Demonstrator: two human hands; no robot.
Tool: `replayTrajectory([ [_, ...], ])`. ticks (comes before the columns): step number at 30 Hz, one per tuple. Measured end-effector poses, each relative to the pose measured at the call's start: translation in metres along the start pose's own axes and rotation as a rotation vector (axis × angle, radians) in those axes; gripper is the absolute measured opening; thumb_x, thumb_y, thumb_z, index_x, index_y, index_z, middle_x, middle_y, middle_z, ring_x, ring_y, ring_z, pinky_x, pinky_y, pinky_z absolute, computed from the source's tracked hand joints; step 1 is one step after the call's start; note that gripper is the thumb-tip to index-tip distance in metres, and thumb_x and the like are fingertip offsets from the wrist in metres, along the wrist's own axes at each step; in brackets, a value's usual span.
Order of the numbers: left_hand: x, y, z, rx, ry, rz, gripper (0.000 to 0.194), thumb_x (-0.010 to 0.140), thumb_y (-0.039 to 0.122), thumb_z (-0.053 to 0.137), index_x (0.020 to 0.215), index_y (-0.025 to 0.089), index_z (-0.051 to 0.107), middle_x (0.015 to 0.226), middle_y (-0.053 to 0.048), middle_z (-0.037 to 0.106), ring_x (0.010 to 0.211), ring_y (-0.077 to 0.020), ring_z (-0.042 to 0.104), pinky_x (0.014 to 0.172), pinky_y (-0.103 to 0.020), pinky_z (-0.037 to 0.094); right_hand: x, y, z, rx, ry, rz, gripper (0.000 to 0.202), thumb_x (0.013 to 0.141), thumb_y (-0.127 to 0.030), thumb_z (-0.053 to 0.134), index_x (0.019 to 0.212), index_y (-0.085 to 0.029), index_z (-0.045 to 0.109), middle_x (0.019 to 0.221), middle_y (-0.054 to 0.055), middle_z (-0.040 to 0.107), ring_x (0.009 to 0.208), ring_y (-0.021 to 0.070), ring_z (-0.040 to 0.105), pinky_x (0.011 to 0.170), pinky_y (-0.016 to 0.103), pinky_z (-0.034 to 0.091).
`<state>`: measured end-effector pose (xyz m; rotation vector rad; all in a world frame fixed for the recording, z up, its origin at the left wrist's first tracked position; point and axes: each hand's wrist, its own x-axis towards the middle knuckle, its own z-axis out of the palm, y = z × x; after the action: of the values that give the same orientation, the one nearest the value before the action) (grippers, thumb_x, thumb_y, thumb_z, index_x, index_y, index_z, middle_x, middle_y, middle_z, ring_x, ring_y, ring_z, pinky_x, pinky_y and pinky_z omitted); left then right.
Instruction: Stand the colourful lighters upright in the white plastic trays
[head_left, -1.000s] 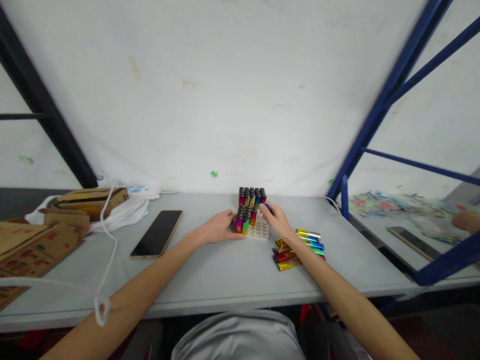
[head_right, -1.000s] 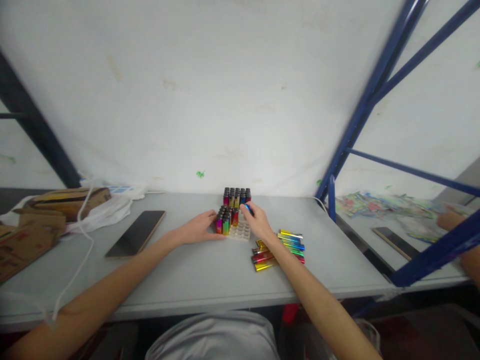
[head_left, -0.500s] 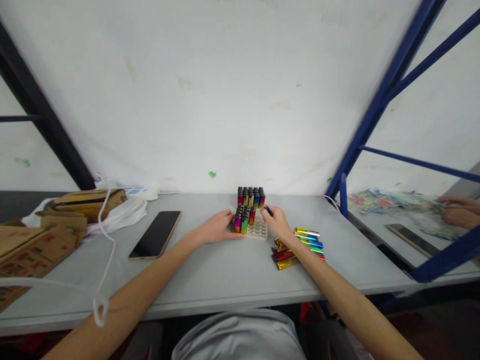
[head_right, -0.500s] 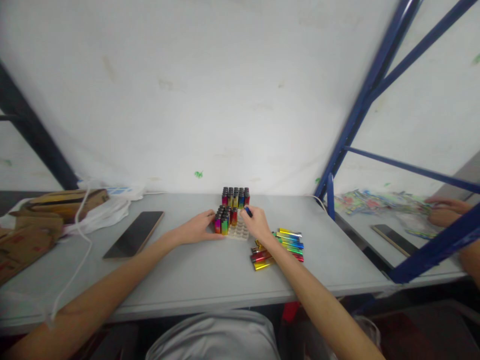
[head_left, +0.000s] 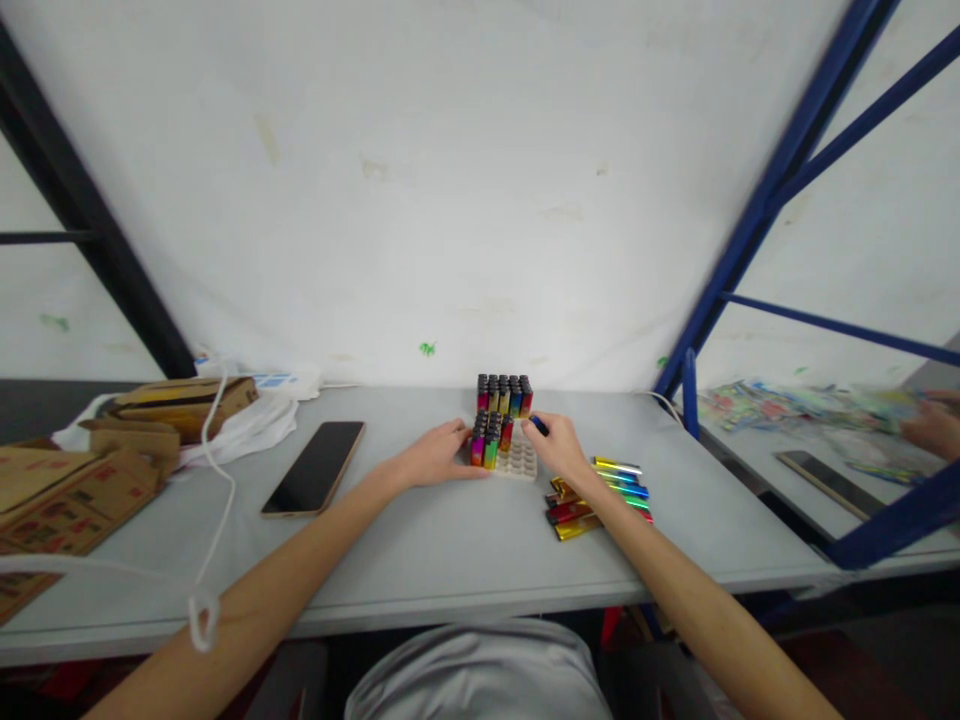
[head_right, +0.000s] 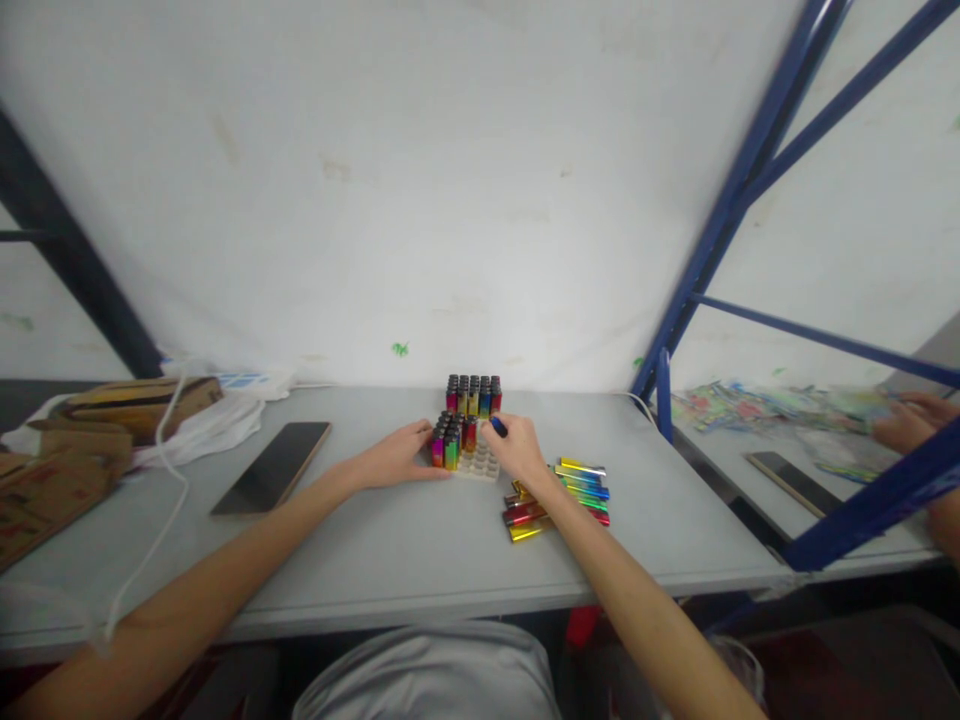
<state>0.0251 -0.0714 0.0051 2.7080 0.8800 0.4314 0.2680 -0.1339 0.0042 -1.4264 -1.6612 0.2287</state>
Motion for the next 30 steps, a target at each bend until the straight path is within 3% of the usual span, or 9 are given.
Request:
replayTrajectory([
  [4,0.0,-0.001,0.001,0.002,-0.005,-0.003,0.059,0.081,0.071,0.067,0.103,0.017,0.069,0.1,-0.01,0.061,0.095,-0.0302,0.063,0.09,-0.039,0.052,0.001,0.001,0.0,-0.009,-0.006,-0.006,0.035,0.085,-0.04,0.046,0.056,-0.022,0.037,0.054,-0.003,0.033,0.056,0.0128,0.036,0.055,0.027,0.023],
  [8,0.0,-0.001,0.0,0.003,-0.017,-0.005,0.059,0.081,0.071,0.067,0.105,0.017,0.069,0.102,-0.01,0.061,0.096,-0.0303,0.064,0.091,-0.039,0.052,0.0,-0.002,-0.002,-0.009,-0.035,-0.035,0.041,0.092,-0.047,0.048,0.061,-0.022,0.043,0.057,-0.003,0.039,0.058,0.0137,0.04,0.056,0.028,0.027],
  [13,0.0,-0.001,0.001,-0.002,-0.005,-0.003,0.059,0.082,0.071,0.066,0.105,0.017,0.069,0.103,-0.011,0.063,0.096,-0.0304,0.063,0.092,-0.041,0.052,-0.004,-0.01,-0.007,-0.006,-0.102,-0.162,0.037,0.103,-0.051,0.043,0.088,-0.021,0.058,0.076,0.001,0.061,0.069,0.0175,0.054,0.068,0.029,0.041],
  [17,0.001,-0.003,0.003,-0.005,0.007,0.004,0.062,0.08,0.072,0.067,0.107,0.016,0.07,0.103,-0.012,0.064,0.096,-0.0309,0.063,0.093,-0.041,0.052,-0.004,-0.013,-0.01,-0.035,-0.093,-0.27,0.039,0.105,-0.052,0.042,0.093,-0.021,0.062,0.089,0.007,0.065,0.082,0.0206,0.059,0.074,0.03,0.046],
  [20,0.001,-0.004,0.003,0.0,0.009,-0.001,0.063,0.08,0.073,0.067,0.108,0.016,0.07,0.104,-0.012,0.064,0.096,-0.0311,0.063,0.093,-0.041,0.052,-0.003,-0.013,-0.015,-0.082,-0.105,-0.286,0.044,0.104,-0.054,0.045,0.083,-0.02,0.063,0.081,0.005,0.062,0.075,0.0191,0.056,0.07,0.03,0.044],
  [24,0.001,-0.004,0.003,0.005,0.002,-0.003,0.062,0.081,0.072,0.067,0.109,0.017,0.07,0.105,-0.011,0.064,0.097,-0.0309,0.063,0.093,-0.041,0.052,-0.003,-0.011,-0.018,-0.102,-0.238,-0.244,0.047,0.103,-0.055,0.047,0.076,-0.02,0.063,0.064,0.0,0.059,0.058,0.0149,0.049,0.06,0.028,0.037],
  [30,0.001,-0.004,0.004,0.025,-0.007,-0.001,0.064,0.082,0.071,0.067,0.113,0.015,0.069,0.106,-0.013,0.064,0.098,-0.0316,0.063,0.093,-0.041,0.051,-0.002,-0.006,-0.017,-0.049,-0.258,-0.171,0.044,0.099,-0.056,0.054,0.078,-0.021,0.068,0.06,0.001,0.066,0.054,0.0163,0.055,0.058,0.027,0.037],
])
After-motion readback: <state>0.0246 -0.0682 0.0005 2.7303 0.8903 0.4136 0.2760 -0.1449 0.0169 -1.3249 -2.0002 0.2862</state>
